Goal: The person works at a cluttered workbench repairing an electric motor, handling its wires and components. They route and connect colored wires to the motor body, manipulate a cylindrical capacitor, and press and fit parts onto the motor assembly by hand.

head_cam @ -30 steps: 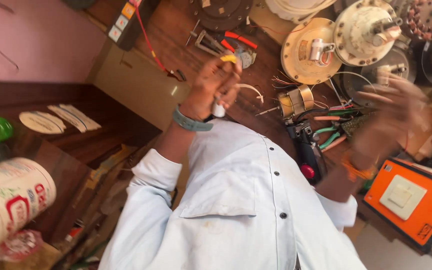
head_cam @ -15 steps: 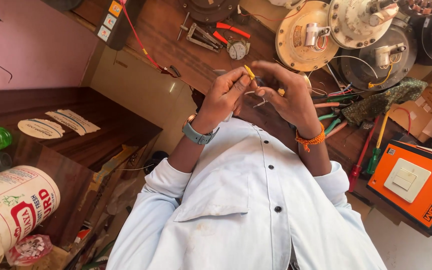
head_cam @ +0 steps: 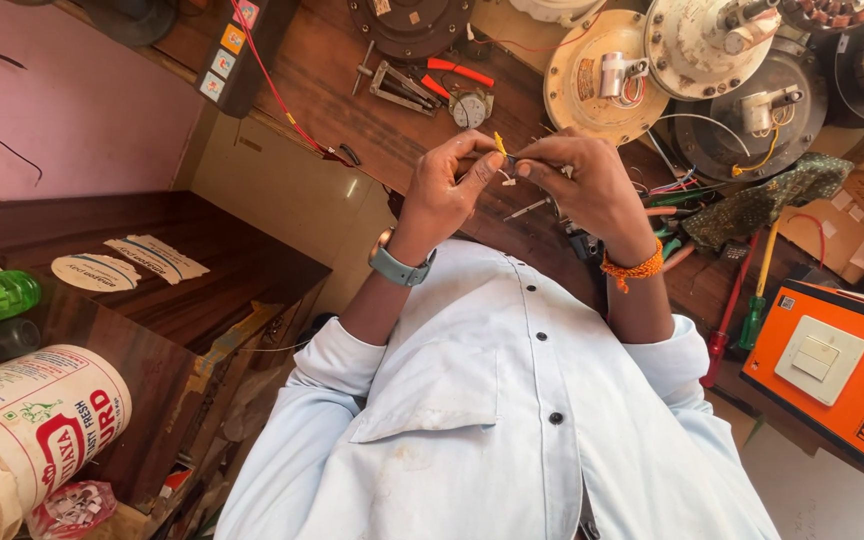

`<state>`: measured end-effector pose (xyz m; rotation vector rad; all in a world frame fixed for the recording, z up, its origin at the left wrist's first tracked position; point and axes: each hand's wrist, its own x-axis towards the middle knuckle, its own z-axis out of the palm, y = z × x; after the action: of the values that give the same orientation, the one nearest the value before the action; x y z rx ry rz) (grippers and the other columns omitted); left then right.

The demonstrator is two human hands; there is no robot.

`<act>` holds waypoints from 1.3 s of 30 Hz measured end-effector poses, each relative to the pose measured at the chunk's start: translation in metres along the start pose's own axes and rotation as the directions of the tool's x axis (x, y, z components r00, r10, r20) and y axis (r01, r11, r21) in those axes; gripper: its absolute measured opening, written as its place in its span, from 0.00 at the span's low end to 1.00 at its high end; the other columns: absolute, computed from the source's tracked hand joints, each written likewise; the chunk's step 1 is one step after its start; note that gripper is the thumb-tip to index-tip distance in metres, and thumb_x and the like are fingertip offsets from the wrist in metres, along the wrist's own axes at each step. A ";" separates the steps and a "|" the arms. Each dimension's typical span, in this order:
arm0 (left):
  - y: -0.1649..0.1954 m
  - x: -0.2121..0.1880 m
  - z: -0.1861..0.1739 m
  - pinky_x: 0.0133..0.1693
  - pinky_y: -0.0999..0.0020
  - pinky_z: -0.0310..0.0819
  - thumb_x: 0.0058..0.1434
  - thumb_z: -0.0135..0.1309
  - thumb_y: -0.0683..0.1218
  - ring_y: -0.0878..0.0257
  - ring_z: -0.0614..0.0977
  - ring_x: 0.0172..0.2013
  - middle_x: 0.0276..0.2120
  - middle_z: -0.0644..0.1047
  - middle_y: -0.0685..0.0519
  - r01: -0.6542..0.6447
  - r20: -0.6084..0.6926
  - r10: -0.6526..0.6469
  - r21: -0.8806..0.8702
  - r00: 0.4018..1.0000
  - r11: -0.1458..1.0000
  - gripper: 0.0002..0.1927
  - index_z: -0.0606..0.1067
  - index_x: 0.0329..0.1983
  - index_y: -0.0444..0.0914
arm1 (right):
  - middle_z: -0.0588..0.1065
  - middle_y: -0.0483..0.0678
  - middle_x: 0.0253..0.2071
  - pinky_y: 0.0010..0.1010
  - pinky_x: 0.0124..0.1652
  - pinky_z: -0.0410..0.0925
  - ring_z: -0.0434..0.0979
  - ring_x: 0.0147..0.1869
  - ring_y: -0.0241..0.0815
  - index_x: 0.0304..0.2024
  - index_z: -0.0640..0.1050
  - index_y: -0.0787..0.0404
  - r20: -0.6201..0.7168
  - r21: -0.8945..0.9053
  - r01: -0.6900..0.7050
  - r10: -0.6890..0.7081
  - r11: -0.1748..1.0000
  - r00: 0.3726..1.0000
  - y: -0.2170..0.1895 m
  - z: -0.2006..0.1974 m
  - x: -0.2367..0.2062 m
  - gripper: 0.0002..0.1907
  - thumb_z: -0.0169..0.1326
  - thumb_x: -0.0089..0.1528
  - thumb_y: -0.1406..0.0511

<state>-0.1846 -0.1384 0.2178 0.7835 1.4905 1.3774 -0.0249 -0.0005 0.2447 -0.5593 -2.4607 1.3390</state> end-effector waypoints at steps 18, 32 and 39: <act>-0.001 -0.003 -0.034 0.21 0.78 0.63 0.72 0.49 0.49 0.76 0.68 0.19 0.31 0.72 0.61 -0.056 -0.103 0.021 -0.349 0.994 0.935 0.11 0.73 0.39 0.37 | 0.80 0.49 0.35 0.33 0.35 0.65 0.73 0.33 0.36 0.42 0.82 0.63 -0.674 -0.337 -0.117 -0.153 0.934 0.723 0.038 -0.074 -0.032 0.10 0.53 0.78 0.71; 0.024 -0.011 -0.020 0.26 0.61 0.66 0.72 0.53 0.44 0.54 0.76 0.22 0.24 0.75 0.45 -0.315 -0.123 0.428 0.505 0.895 0.803 0.08 0.76 0.38 0.35 | 0.79 0.58 0.39 0.36 0.40 0.71 0.79 0.38 0.46 0.52 0.79 0.65 0.026 0.090 0.073 -0.076 0.993 0.997 -0.040 0.014 0.036 0.12 0.59 0.65 0.70; 0.020 -0.025 -0.034 0.31 0.55 0.72 0.65 0.56 0.40 0.50 0.82 0.32 0.30 0.79 0.51 -0.412 0.129 0.508 0.764 0.852 0.496 0.03 0.75 0.40 0.40 | 0.76 0.48 0.30 0.33 0.33 0.67 0.72 0.31 0.40 0.38 0.77 0.66 0.167 0.211 -0.085 0.050 0.974 0.985 0.013 0.031 0.005 0.07 0.52 0.68 0.68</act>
<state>-0.2097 -0.1712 0.2408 1.8013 2.1015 1.0982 -0.0399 -0.0142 0.2178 -0.5031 -2.3922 1.7164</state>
